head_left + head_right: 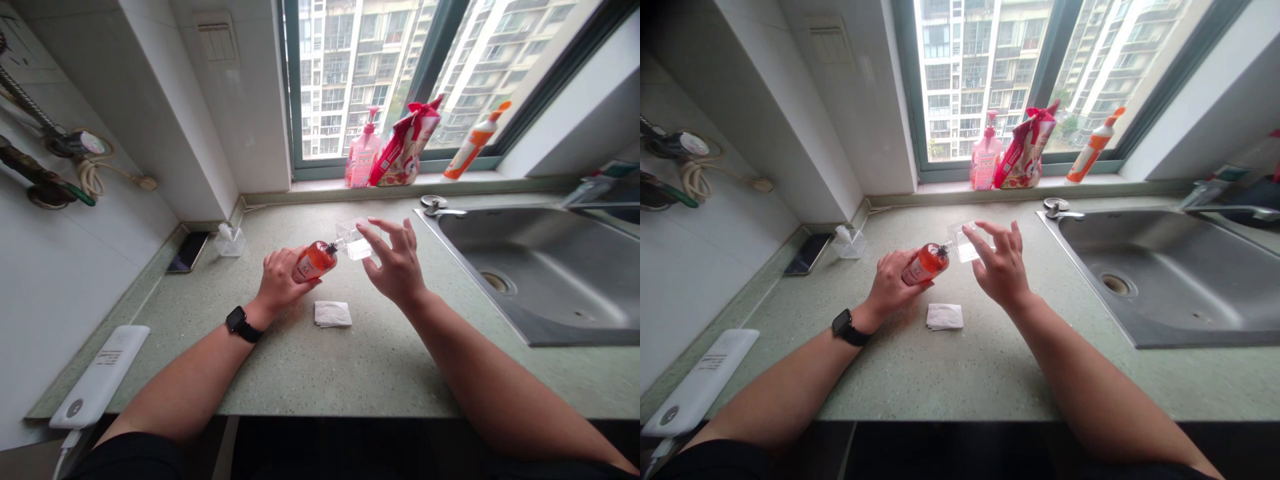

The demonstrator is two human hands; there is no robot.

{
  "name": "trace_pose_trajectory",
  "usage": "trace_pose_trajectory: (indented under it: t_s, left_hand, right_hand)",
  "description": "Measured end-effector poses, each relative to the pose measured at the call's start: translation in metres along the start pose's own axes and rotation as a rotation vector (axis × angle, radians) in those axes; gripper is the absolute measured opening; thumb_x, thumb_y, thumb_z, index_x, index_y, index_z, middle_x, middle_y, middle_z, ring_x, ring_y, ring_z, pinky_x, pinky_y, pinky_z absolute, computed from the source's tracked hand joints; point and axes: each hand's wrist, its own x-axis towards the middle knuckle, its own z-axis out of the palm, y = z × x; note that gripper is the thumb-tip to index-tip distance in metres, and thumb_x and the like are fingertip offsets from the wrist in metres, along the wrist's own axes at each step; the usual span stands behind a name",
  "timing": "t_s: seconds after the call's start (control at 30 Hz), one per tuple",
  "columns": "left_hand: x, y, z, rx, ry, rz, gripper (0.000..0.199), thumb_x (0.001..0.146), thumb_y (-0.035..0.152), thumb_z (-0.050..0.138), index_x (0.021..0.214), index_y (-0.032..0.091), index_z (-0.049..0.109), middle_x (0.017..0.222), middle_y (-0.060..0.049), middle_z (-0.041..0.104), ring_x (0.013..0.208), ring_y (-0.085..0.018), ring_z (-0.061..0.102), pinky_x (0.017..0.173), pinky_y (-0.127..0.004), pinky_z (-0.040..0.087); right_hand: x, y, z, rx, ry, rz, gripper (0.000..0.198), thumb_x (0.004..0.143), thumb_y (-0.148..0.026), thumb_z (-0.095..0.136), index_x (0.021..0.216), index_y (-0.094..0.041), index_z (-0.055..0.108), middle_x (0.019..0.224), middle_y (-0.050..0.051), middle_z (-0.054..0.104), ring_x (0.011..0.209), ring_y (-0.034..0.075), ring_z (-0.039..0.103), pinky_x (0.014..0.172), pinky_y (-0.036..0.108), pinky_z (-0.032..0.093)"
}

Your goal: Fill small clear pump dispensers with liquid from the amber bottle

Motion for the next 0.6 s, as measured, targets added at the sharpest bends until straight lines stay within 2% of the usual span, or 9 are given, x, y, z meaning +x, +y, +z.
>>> trace_pose_trajectory:
  t_s: [0.6]
  left_hand:
    - [0.0002,0.0012,-0.0012,-0.009,-0.006,-0.008,0.078,0.089,0.065,0.084,0.152,0.025,0.061,0.132,-0.012,0.074,0.119,-0.034,0.067,0.108,-0.05,0.045]
  right_hand:
    - [0.0014,-0.0013,-0.0018,0.009,0.001,-0.004,0.094,0.087,-0.001,0.065,0.168,-0.043,0.042,0.15,0.009,0.06,0.139,0.033,0.064,0.133,0.074,0.031]
